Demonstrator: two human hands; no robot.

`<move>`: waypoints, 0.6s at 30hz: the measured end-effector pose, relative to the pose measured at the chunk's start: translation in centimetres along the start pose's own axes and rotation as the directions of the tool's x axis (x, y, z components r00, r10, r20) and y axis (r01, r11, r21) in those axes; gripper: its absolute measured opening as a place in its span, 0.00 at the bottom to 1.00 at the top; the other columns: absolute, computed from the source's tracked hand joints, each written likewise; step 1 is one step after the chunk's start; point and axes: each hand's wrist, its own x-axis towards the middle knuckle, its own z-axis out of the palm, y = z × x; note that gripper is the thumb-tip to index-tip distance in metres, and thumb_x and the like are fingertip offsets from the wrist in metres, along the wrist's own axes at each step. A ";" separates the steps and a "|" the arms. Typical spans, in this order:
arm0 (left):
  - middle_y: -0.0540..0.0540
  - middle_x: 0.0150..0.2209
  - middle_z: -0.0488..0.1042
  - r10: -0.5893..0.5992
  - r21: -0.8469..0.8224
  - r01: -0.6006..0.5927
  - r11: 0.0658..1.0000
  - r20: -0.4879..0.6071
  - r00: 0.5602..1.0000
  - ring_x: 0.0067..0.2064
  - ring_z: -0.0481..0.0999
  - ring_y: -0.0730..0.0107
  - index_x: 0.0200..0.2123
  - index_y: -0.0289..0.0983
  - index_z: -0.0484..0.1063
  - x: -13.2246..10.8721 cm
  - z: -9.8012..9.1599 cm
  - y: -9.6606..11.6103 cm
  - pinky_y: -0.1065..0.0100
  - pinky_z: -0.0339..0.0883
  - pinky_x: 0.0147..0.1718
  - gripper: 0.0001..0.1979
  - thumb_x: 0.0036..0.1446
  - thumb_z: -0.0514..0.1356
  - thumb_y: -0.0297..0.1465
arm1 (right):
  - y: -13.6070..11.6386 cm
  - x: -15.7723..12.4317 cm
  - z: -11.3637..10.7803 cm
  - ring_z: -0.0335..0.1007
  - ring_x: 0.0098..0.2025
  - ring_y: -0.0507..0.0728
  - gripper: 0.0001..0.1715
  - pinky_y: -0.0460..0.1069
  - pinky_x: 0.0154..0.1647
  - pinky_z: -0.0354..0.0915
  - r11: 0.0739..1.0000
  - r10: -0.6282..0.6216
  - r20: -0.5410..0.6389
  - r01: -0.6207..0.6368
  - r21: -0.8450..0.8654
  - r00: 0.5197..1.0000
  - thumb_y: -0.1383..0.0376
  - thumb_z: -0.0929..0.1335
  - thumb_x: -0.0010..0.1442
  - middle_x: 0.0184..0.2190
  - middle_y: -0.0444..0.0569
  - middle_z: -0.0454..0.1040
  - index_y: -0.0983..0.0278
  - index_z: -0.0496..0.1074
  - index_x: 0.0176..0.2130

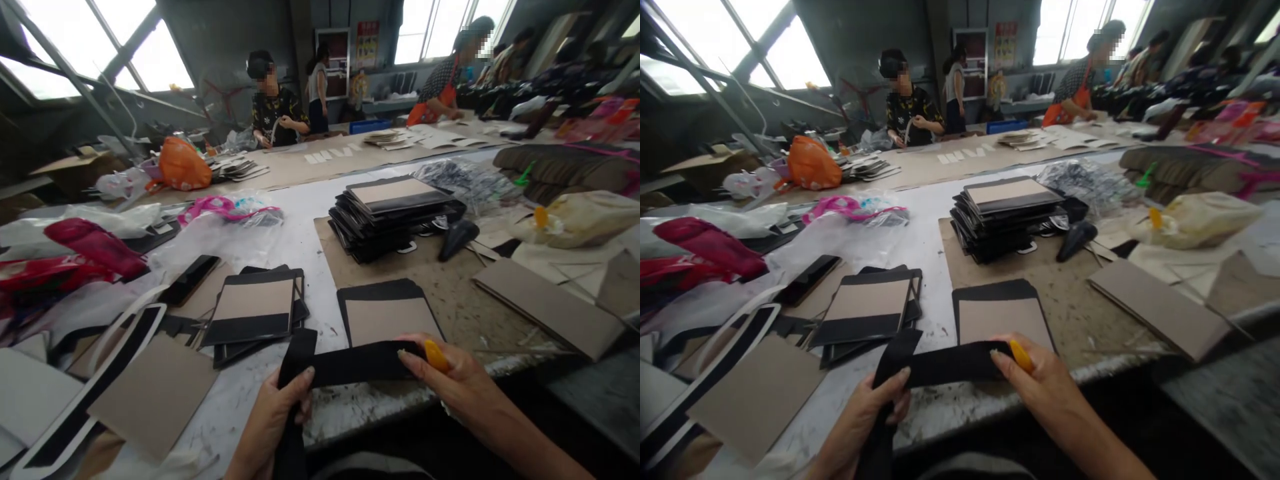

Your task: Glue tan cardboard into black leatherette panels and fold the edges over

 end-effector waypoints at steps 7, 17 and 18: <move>0.56 0.14 0.61 -0.110 0.271 0.098 0.958 0.030 0.993 0.17 0.56 0.79 0.27 0.35 0.67 -1.0 2.5 -0.8 0.74 0.49 0.19 0.16 0.44 0.65 0.42 | 4.5 -4.1 -0.7 0.65 0.22 0.52 0.16 0.45 0.25 0.61 0.941 0.104 -0.115 -0.136 -0.311 0.988 0.53 0.62 0.57 0.20 0.42 0.70 0.61 0.71 0.30; 0.54 0.17 0.63 0.015 0.436 -0.025 0.900 0.028 1.000 0.20 0.61 0.75 0.23 0.37 0.66 1.0 5.1 -0.1 0.73 0.54 0.20 0.15 0.45 0.63 0.42 | 5.4 -3.7 -3.2 0.60 0.22 0.51 0.18 0.45 0.25 0.58 0.922 0.107 -0.136 -0.150 -0.358 0.985 0.53 0.59 0.60 0.19 0.40 0.65 0.60 0.62 0.25; 0.54 0.17 0.63 0.023 0.440 -0.034 0.897 0.031 0.999 0.20 0.61 0.75 0.22 0.36 0.65 1.3 5.2 0.0 0.73 0.54 0.19 0.15 0.45 0.62 0.42 | 5.2 -3.3 -3.6 0.59 0.22 0.51 0.18 0.45 0.25 0.58 0.918 0.099 -0.142 -0.146 -0.370 0.985 0.53 0.59 0.60 0.19 0.40 0.64 0.60 0.61 0.24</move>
